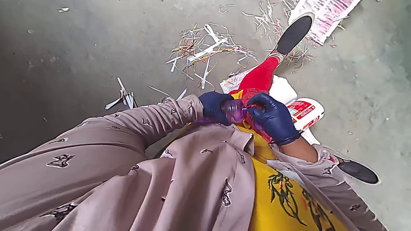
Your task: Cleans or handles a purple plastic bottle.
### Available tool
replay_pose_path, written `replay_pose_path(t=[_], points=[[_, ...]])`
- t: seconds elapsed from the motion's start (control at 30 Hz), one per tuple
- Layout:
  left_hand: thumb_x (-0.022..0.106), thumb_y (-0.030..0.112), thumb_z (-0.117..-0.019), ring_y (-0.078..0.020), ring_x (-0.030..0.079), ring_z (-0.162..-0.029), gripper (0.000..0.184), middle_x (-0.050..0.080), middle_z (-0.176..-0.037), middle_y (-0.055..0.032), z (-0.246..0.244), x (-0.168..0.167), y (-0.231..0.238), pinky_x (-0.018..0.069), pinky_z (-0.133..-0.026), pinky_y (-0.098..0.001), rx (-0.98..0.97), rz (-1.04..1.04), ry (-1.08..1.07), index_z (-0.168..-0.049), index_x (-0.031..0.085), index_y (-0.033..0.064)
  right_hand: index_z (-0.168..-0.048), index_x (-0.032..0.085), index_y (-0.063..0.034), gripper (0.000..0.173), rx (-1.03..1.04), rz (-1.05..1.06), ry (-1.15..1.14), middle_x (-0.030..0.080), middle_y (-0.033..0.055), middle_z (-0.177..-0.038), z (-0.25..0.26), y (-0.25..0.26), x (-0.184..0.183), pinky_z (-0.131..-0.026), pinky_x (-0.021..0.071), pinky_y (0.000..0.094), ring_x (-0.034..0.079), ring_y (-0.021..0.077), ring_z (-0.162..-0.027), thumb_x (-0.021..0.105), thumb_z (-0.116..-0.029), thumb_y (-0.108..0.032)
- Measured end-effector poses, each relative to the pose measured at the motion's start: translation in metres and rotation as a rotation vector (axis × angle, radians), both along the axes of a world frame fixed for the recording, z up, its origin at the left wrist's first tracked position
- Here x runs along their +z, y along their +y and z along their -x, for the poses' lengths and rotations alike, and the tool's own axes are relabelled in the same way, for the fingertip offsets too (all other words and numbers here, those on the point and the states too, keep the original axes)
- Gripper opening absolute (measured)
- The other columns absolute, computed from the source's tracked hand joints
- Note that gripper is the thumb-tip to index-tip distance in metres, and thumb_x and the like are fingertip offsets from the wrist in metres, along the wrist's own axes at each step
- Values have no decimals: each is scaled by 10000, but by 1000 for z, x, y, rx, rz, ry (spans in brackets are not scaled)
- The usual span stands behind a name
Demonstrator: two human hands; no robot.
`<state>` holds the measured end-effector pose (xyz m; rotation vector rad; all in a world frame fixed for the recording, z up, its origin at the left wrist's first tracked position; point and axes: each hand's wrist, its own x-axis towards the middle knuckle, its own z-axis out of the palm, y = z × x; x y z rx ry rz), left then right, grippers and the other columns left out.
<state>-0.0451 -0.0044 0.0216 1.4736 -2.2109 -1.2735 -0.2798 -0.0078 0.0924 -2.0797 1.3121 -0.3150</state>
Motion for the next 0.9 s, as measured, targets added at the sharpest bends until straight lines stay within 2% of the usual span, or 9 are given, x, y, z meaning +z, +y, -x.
replay_pose_path(t=[0.2,0.33,0.4,0.5,0.6,0.7,0.77,0.83,0.9], points=[[907,510,-661,-344,706,-1080,834,738,-1150,-149,0,-1,7,544,-918,-640,7,57,-24,-1359,630,145,-1093,686,-136,135,3,-19,35,704,52,-1007,-5,-1,3,-775,547,467,673,187,-875,623,-1000,-212],[903,505,-667,-346,704,-1083,825,736,-1147,-153,0,-1,9,543,-922,-641,3,86,-30,-1350,628,132,-1128,647,-108,172,-76,-92,59,677,81,-957,-7,-10,1,-731,529,467,645,202,-807,622,-1013,-234],[923,485,-654,-349,700,-1092,853,734,-1154,-161,-2,0,8,538,-939,-640,15,74,4,-1363,619,120,-1134,626,-73,203,-160,-162,-118,642,67,-878,3,-18,-5,-659,507,392,592,153,-724,632,-993,-219],[922,515,-640,-316,700,-1111,911,733,-1184,-137,-7,-5,5,546,-956,-610,39,84,34,-1401,597,134,-1153,605,-179,167,-273,-319,-505,648,-65,-910,23,-25,-10,-668,557,251,628,34,-764,567,-995,-218],[927,525,-631,-318,697,-1124,935,729,-1201,-143,-10,-10,5,546,-965,-605,57,71,61,-1410,595,127,-1113,562,-271,187,-234,-400,-777,659,-112,-907,42,-26,-12,-624,563,217,636,16,-730,550,-959,-165],[939,498,-642,-331,695,-1125,924,727,-1192,-166,-12,-8,0,539,-970,-606,26,57,89,-1399,595,96,-1067,615,-258,271,-93,-295,-699,679,-144,-958,45,-20,-7,-666,563,183,639,-15,-779,626,-880,-63],[944,483,-653,-317,692,-1137,918,723,-1205,-164,-11,-7,-3,539,-987,-589,-1,33,97,-1403,590,89,-1119,672,-189,293,81,-210,-574,687,-117,-1092,41,-18,-1,-755,568,191,641,-13,-869,699,-868,-41],[953,449,-658,-313,685,-1151,913,713,-1223,-173,-11,-7,-8,531,-1004,-578,-26,8,120,-1405,586,74,-1167,697,-100,329,261,-60,-400,656,-4,-1211,33,-21,-1,-705,523,190,596,5,-842,747,-842,-110],[966,396,-664,-318,681,-1148,889,707,-1224,-186,-11,-8,-12,527,-1008,-572,-62,-11,139,-1393,588,57,-1173,708,-93,376,369,70,-226,651,95,-1258,28,-28,-4,-804,538,308,625,122,-990,780,-820,-202]])
